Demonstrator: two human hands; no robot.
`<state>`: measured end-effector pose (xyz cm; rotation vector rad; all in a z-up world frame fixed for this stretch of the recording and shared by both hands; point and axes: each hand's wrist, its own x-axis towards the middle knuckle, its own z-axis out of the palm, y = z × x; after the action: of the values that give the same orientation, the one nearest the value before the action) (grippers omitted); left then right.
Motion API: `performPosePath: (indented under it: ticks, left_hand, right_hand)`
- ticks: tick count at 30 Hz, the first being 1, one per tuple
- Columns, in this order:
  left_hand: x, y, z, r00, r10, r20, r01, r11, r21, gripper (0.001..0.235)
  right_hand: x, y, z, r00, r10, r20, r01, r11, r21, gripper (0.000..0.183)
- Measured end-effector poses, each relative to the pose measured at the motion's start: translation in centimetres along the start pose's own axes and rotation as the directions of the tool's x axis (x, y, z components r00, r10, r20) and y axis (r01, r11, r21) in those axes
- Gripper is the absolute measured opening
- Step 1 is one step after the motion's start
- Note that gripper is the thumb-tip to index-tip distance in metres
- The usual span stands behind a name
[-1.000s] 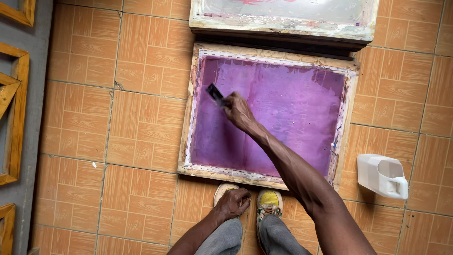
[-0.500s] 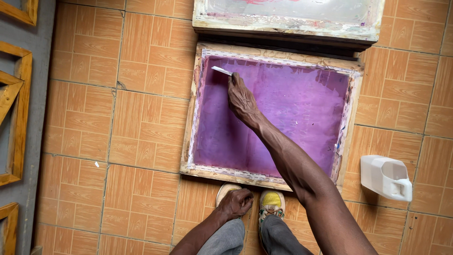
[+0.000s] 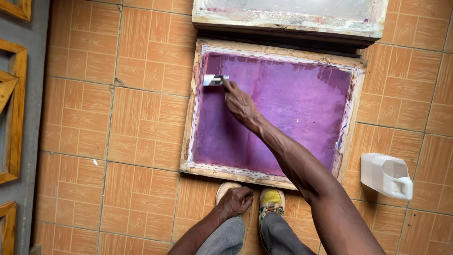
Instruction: The person spreads a purple liquid substance across a rectangular wooden frame using a small scraper. They repeatedly dip the scraper into the liquid and smooth it out to ensure even coverage. The person also pours more liquid from a white plastic jug into the frame to maintain the level.
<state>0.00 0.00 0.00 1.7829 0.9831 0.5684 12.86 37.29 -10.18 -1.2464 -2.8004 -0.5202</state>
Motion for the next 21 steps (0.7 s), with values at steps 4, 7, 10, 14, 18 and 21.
performPosePath:
  ticks: [4, 7, 10, 14, 18, 21]
  left_hand:
    - [0.1, 0.6, -0.3, 0.999, -0.038, 0.019, 0.038, 0.999, 0.009, 0.010]
    - [-0.1, 0.9, -0.2, 0.999, -0.033, 0.013, 0.033, 0.999, 0.001, 0.010]
    - [-0.2, 1.3, -0.5, 0.997, -0.073, 0.016, 0.073, 0.997, -0.038, 0.012]
    - [0.0, 1.3, -0.4, 0.984, -0.170, 0.061, 0.173, 0.983, -0.057, 0.017]
    - [-0.1, 1.3, -0.3, 0.993, -0.118, 0.022, 0.119, 0.992, -0.046, 0.013]
    - [0.0, 1.1, 0.0, 0.996, -0.092, 0.011, 0.092, 0.995, -0.032, 0.012]
  right_hand:
    - [-3.9, -3.6, -7.4, 0.983, -0.084, 0.164, 0.068, 0.992, 0.105, 0.031]
    - [-7.0, -6.6, -10.4, 0.964, -0.102, 0.246, 0.047, 0.974, 0.222, 0.029]
    - [-10.5, -10.1, -10.1, 0.974, -0.187, 0.127, 0.167, 0.974, 0.154, 0.032]
    - [-12.9, -11.7, -12.8, 0.980, -0.161, 0.113, 0.079, 0.847, 0.526, 0.030]
    - [-14.5, -12.6, -5.2, 0.994, -0.073, 0.078, 0.030, 0.896, 0.444, 0.062]
    - [-10.6, -8.0, -7.2, 0.990, -0.139, 0.012, 0.139, 0.987, -0.079, 0.059]
